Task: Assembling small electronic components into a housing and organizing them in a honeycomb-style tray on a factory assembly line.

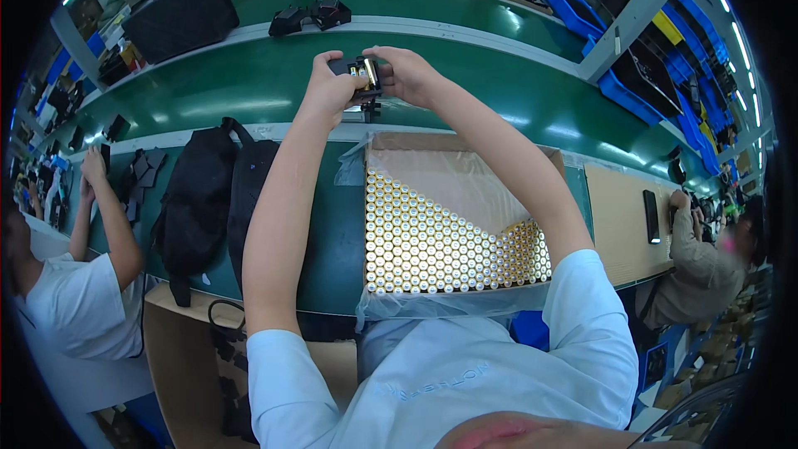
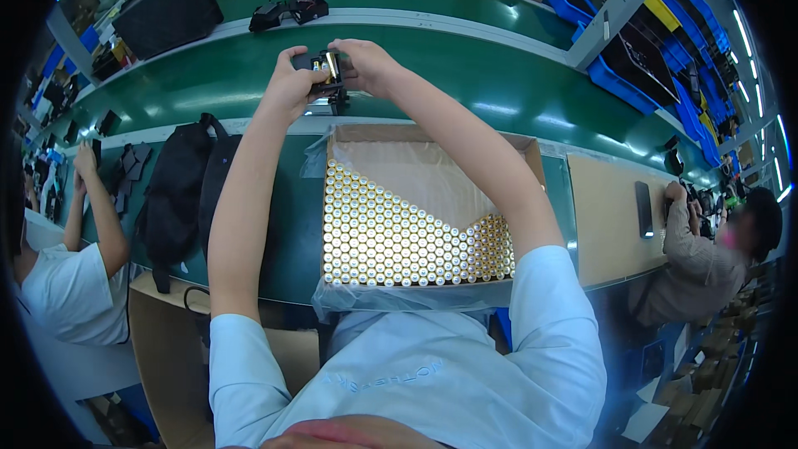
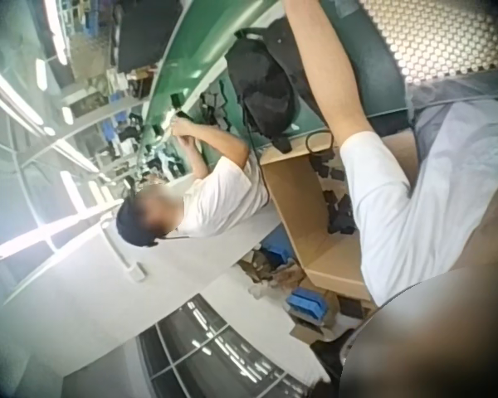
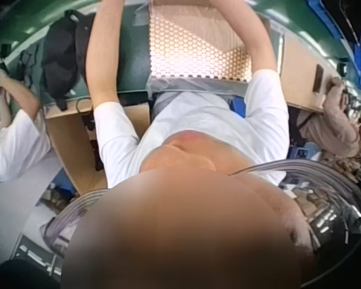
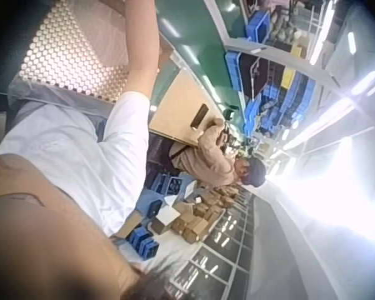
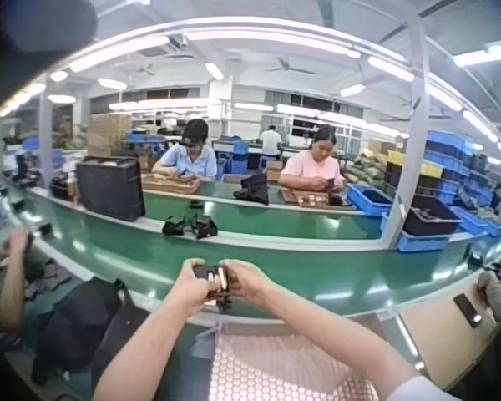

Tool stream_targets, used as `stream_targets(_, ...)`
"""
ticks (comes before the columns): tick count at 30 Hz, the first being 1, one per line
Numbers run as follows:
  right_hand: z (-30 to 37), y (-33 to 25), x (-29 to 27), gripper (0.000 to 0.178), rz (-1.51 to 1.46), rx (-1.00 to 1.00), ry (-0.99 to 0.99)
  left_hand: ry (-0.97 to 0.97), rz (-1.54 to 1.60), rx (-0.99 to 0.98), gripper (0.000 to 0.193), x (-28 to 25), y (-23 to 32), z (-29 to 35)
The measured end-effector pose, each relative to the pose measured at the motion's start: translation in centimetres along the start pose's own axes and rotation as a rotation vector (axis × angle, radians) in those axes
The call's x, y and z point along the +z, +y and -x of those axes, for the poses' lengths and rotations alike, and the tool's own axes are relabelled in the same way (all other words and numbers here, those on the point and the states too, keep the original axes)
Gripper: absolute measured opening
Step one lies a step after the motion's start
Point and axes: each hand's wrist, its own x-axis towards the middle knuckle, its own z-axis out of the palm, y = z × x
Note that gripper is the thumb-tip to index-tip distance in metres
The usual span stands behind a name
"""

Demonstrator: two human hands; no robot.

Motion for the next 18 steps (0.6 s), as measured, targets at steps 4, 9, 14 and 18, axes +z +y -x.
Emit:
stream_targets(4, -0.4, 0.7, 0.3, 0.037, 0.133, -0.058, 0.022, 0.022, -0.025, 0.008, 0.065, 0.3, 0.0, 0.0)
stream_targets(9, -0.9, 1.6, 1.1, 0.034, 0.235, -0.130, 0.064, 0.072, -0.174, 0.103, 0.064, -0.1, 0.1, 0.2)
stream_targets(14, -2.1, 2.7, 1.5, 0.035, 0.306, -0.132, 0.108, 0.081, -0.565, 0.186, 0.062, -0.8, -0.4, -0.7)
stream_targets(18, -5.1, 3.0, 1.0, 0.040, 0.382, -0.108, 0.163, 0.173, -1.051, 0.234, 0.057, -1.1, -0.8, -0.7)
